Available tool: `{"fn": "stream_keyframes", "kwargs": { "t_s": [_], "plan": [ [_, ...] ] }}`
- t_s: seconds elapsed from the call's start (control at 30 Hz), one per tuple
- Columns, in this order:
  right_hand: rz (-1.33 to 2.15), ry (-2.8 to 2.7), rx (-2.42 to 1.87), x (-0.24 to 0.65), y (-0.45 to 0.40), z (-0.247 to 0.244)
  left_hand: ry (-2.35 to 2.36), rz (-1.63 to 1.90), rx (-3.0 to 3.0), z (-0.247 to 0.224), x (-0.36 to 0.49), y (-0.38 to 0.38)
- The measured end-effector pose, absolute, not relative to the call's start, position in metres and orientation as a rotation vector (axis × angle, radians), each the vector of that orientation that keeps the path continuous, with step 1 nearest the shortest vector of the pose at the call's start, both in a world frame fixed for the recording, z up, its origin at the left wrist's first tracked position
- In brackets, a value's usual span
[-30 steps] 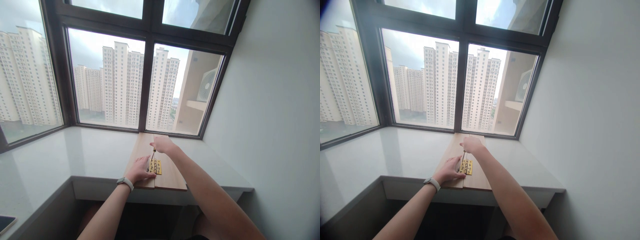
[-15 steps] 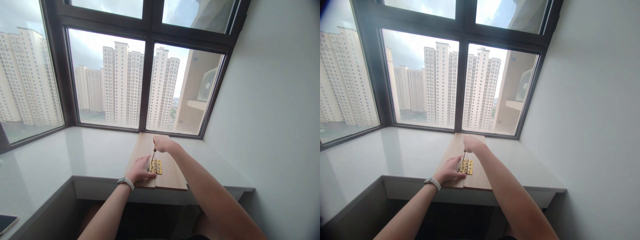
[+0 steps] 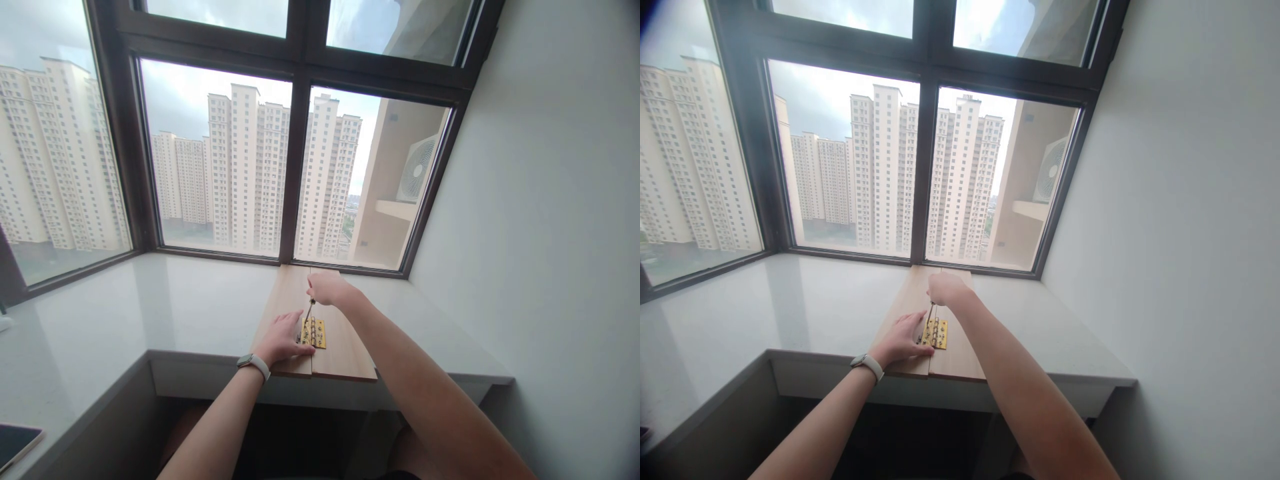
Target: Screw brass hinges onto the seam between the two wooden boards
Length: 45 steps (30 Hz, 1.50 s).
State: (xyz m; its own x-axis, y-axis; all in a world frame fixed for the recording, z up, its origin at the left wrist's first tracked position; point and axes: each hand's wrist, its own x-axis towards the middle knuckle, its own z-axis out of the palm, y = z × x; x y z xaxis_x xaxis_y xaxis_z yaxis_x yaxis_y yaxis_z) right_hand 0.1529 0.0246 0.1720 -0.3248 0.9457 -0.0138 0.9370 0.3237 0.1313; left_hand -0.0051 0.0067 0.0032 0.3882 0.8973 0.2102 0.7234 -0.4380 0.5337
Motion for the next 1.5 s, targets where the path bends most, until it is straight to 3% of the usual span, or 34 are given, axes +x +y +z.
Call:
{"fn": "stream_keyframes", "kwargs": {
  "t_s": [0.4,0.7,1.5],
  "plan": [
    [0.012,2.602,1.751,0.154,0.024,0.17,1.391,0.687,2.311,0.0,-0.006,0.009],
    [0.215,2.526,1.788,0.154,0.025,0.168,1.363,0.713,2.259,0.002,-0.007,0.009],
    [-0.18,2.819,1.61,0.147,0.007,0.16,1.341,0.917,2.298,-0.014,-0.005,0.024]
  ]
}}
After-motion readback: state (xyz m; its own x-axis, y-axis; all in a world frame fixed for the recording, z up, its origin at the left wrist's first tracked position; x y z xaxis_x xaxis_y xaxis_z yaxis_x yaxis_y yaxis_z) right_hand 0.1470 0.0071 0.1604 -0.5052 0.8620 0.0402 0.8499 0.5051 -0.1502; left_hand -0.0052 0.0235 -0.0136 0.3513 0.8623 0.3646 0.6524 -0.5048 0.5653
